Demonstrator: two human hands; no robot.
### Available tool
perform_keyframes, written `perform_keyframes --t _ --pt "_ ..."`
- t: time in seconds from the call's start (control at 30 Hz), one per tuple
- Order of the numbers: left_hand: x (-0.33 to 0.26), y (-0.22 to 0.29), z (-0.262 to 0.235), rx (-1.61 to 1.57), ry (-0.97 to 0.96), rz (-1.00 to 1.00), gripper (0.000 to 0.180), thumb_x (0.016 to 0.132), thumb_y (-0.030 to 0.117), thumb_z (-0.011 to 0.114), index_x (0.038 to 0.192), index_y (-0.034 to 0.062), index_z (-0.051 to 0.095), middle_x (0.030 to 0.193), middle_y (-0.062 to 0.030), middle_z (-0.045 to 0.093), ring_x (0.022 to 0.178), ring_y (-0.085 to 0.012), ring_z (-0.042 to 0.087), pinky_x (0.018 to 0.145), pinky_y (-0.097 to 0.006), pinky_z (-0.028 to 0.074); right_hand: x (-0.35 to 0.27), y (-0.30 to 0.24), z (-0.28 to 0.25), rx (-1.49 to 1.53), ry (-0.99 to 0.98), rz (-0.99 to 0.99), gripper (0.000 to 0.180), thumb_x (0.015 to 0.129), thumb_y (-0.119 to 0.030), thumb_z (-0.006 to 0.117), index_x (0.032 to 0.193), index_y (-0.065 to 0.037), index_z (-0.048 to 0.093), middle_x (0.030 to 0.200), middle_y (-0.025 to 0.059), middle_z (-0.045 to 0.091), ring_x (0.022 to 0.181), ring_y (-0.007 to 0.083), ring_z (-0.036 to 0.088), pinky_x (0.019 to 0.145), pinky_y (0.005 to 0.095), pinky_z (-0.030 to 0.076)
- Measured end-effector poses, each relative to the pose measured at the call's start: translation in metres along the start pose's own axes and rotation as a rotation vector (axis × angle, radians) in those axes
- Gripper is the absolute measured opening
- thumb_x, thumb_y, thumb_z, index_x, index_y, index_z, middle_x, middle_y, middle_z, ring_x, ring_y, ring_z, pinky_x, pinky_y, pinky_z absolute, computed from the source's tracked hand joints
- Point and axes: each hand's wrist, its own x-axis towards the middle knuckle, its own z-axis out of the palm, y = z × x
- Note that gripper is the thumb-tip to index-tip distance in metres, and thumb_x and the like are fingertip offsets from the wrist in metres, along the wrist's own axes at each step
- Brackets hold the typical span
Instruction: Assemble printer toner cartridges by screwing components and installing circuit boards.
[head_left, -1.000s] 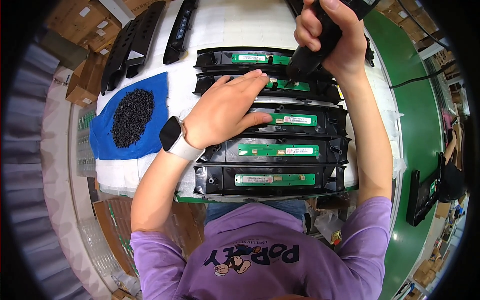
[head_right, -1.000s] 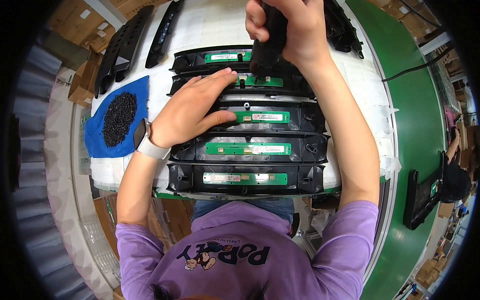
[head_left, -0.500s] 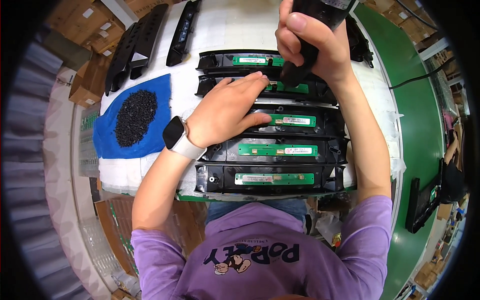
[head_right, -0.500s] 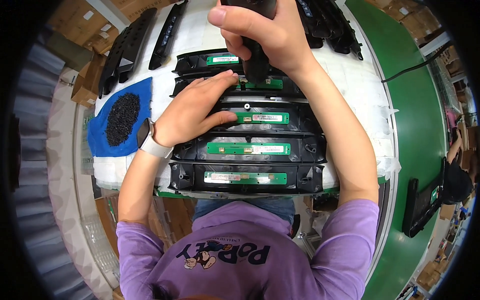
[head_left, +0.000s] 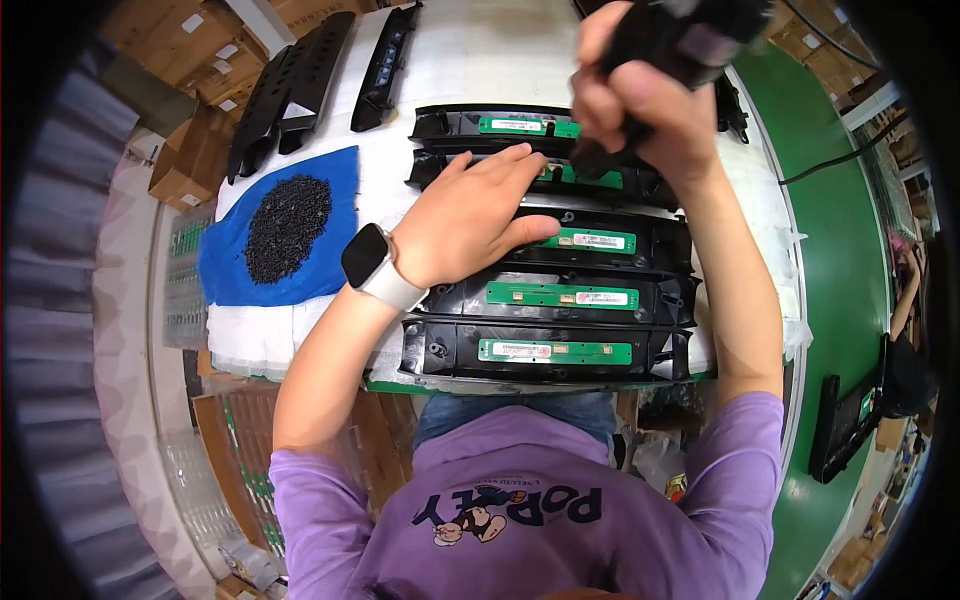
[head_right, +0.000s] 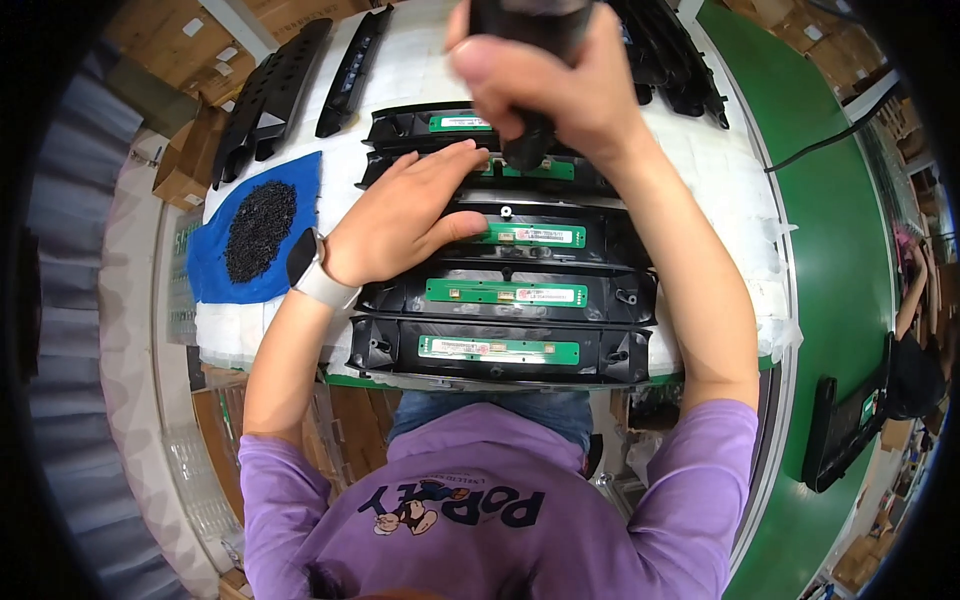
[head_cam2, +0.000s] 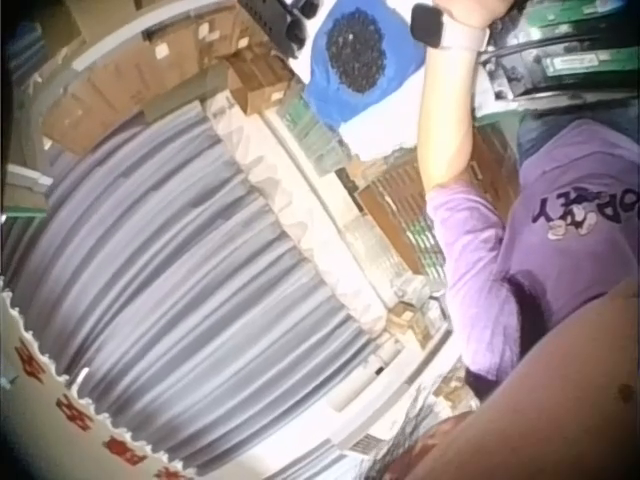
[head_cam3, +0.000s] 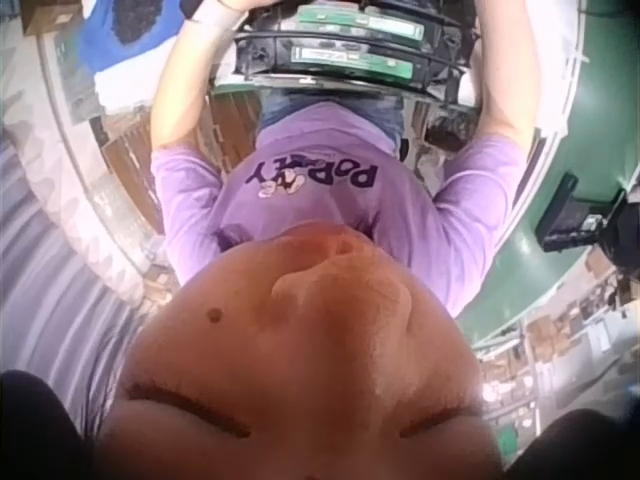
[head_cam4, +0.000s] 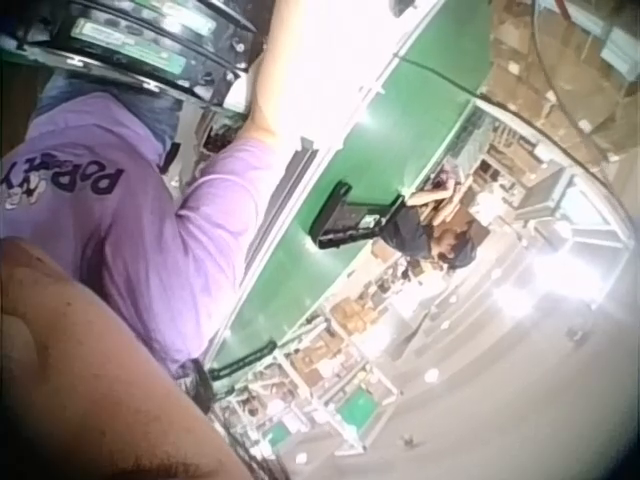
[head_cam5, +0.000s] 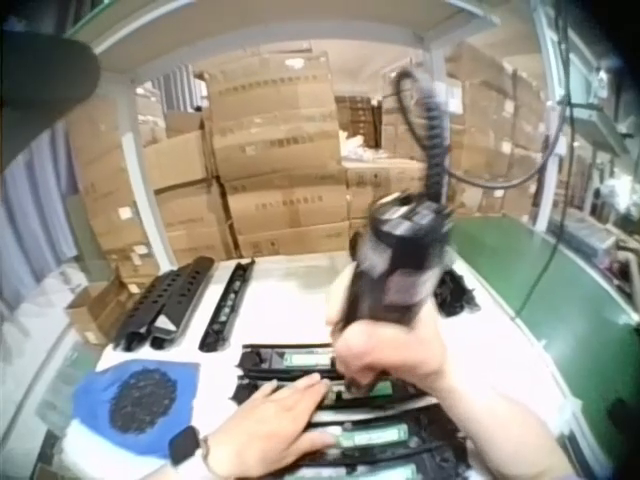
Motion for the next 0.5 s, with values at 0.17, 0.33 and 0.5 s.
perform_keyframes --t 0.17,0.33,0.5 --pt "-0.026 0.0 -0.044 0.199 0.38 0.029 0.039 0.085 0.024 0.06 0.114 -0.0002 0.053 0.114 -0.0172 0.058 0.112 -0.0335 0.052 0.091 -0.043 0.043 0.002 -0.011 -0.007 0.292 0.006 -0.145 0.034 0.082 -0.027 0.061 0.098 0.001 0.048 0.053 0.0067 0.045 0.039 0.0175 0.043 0.038 0.0277 0.037" --pt "-0.098 -0.033 -0.08 0.65 0.199 -0.727 0.02 0.078 0.02 0.067 0.088 0.0032 0.064 0.086 -0.012 0.062 0.083 -0.0292 0.06 0.064 -0.038 0.049 -0.004 -0.02 0.002 0.276 0.068 -0.204 0.039 0.082 -0.031 0.064 0.097 0.001 0.048 0.055 0.0078 0.048 0.042 0.0186 0.046 0.039 0.0286 0.038" --pt "-0.14 -0.07 -0.073 0.645 0.18 -0.759 0.021 0.075 0.021 0.069 0.08 0.0019 0.062 0.08 -0.0121 0.059 0.073 -0.0328 0.059 0.063 -0.039 0.049 -0.011 -0.016 0.017 0.347 0.057 -0.164 0.045 0.079 -0.032 0.069 0.097 0.003 0.049 0.059 0.0092 0.051 0.045 0.0201 0.049 0.042 0.0294 0.04"
